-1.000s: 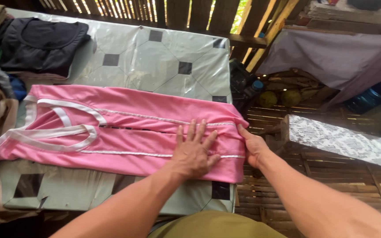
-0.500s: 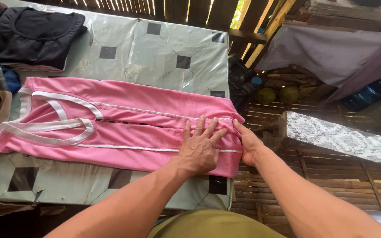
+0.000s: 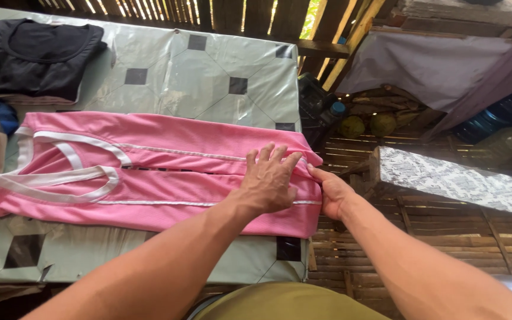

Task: The person folds a black garment, a pink jersey, and dark shorts on a patterned table. They smooth each item, fold it into a compact square, and place it on a growing stack of folded clothes.

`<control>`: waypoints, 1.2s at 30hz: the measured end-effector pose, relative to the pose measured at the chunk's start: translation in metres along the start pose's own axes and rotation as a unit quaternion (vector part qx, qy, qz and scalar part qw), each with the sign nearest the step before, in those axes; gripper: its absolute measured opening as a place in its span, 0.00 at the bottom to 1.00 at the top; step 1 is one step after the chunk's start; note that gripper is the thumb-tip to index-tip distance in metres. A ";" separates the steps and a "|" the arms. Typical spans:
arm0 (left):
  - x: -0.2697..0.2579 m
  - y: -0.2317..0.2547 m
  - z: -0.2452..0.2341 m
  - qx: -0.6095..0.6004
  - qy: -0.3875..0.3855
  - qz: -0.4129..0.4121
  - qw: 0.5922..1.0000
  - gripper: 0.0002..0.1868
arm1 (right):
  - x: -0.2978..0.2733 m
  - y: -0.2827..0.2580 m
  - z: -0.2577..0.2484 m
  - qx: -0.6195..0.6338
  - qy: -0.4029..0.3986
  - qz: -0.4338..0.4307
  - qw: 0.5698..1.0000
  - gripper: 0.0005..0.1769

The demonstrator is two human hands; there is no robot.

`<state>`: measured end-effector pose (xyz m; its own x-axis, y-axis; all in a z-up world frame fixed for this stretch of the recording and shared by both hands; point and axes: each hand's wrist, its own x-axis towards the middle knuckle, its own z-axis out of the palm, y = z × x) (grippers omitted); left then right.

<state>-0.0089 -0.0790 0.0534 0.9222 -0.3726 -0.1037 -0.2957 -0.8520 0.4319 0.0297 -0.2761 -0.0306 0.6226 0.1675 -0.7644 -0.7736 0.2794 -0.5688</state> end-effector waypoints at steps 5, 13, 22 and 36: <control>0.018 -0.001 0.002 0.009 -0.005 0.018 1.000 0.44 | 0.006 -0.015 -0.010 -0.048 -0.006 -0.035 0.998 0.16; 0.041 -0.010 0.008 -0.179 -0.064 -0.082 0.978 0.35 | -0.021 -0.040 0.016 -0.264 0.058 -0.208 0.940 0.11; 0.045 -0.027 -0.035 -0.707 0.011 -0.308 0.637 0.26 | -0.048 -0.061 0.110 -0.331 -0.008 -0.227 0.916 0.15; -0.005 -0.144 0.013 -0.687 0.076 -0.401 0.601 0.09 | -0.036 -0.002 0.148 -0.560 0.002 -0.495 0.664 0.19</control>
<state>0.0260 0.0413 -0.0199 0.6744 0.0831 -0.7337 0.6473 0.4115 0.6416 0.0265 -0.1430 0.0434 0.8935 0.4222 0.1531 0.4103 -0.6287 -0.6606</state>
